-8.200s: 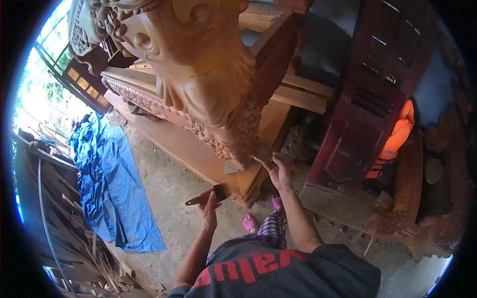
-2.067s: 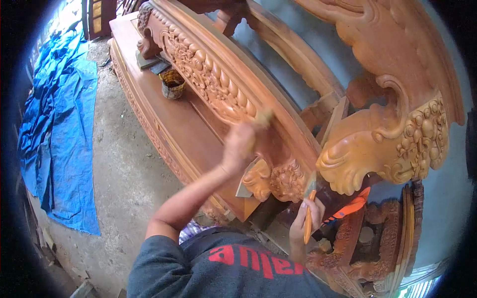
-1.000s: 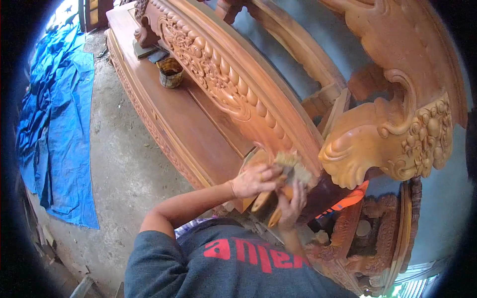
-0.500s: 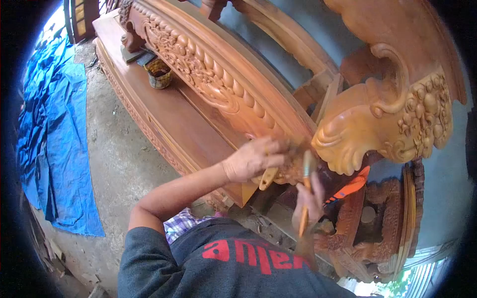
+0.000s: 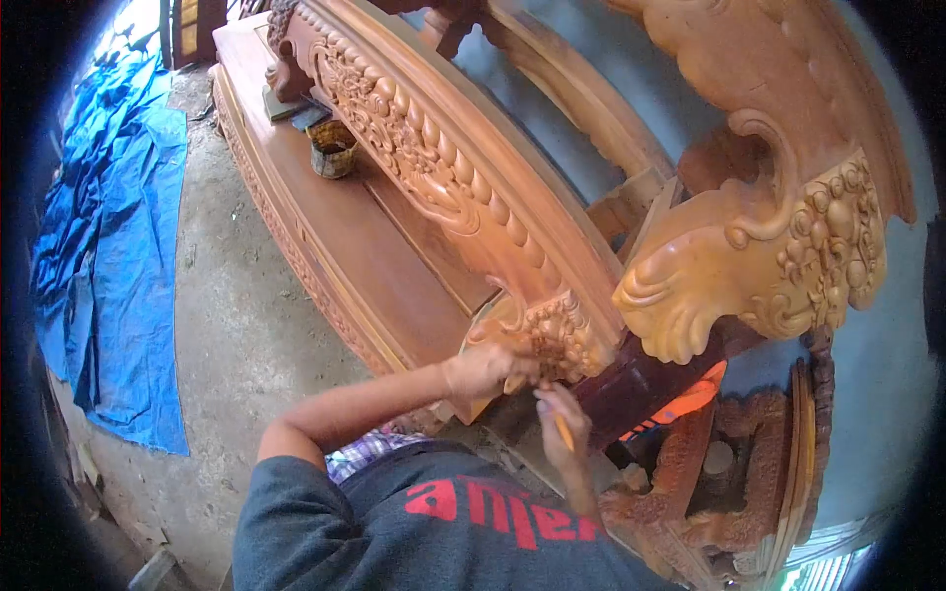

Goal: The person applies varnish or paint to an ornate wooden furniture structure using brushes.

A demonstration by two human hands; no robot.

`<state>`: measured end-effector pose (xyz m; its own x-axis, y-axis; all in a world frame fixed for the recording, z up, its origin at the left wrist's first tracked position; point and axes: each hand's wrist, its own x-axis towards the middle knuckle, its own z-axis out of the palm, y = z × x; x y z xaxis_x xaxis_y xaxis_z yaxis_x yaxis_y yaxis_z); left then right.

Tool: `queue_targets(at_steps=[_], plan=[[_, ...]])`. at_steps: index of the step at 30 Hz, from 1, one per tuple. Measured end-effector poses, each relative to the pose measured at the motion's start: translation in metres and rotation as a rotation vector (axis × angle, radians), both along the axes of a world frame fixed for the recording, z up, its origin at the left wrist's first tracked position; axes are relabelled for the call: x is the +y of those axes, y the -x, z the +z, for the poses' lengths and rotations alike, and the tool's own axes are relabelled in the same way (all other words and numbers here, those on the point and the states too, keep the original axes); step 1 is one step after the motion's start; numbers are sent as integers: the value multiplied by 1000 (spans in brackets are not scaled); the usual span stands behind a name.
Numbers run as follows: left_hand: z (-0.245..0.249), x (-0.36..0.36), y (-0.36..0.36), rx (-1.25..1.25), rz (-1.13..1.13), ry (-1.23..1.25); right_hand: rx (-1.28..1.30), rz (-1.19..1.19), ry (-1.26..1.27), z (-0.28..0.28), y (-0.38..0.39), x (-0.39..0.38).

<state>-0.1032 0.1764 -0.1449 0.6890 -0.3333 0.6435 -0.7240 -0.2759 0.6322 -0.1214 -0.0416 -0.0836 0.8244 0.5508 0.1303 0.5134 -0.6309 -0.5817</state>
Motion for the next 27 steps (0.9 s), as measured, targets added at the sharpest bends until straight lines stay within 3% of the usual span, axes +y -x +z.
queue_targets(at_steps=[3, 4, 5, 9, 10, 13, 14, 15, 16, 18, 19, 20, 22, 24, 26, 27], plan=[[61, 22, -25, -38, -26, 178, -414, -19, -179, 57, -2, 11], [83, 32, -23, -90, 128, 62, -509, -27, -242, 66, -4, 12], [97, 39, -26, -161, 235, 103, -641, -31, -215, 64, -11, 7], [97, 35, -23, -250, 545, 207, -621, 28, -41, 22, -22, -7], [76, 25, -19, -253, 475, 112, -665, 76, 104, 14, -17, -8], [-2, -13, 2, -317, 342, -7, -663, 124, 62, -18, -4, -19], [-15, -23, 13, -205, 338, -91, -446, 88, -46, -26, 0, -20], [-13, -26, 20, -108, 264, -80, -221, 48, -144, -30, 5, -19], [-11, -31, 27, -6, 190, -61, -212, 41, -148, -29, 7, -21], [5, -29, 26, 91, 125, 43, -193, -43, -388, -7, 9, -23], [17, -24, 21, 176, 60, 146, -309, -69, -329, 8, 10, -24], [33, -19, 17, 168, 63, 129, -440, -55, -356, 21, 8, -22], [63, -10, 2, 114, 116, 350, -620, -63, -400, 37, 0, -17], [73, 6, -13, 104, 80, 438, -661, -155, -346, 44, -7, -3], [81, 31, -29, 392, 105, 680, -691, -212, -326, 45, -14, 12], [84, 53, -40, 243, 211, 684, -702, -258, -317, 43, -14, 20]])
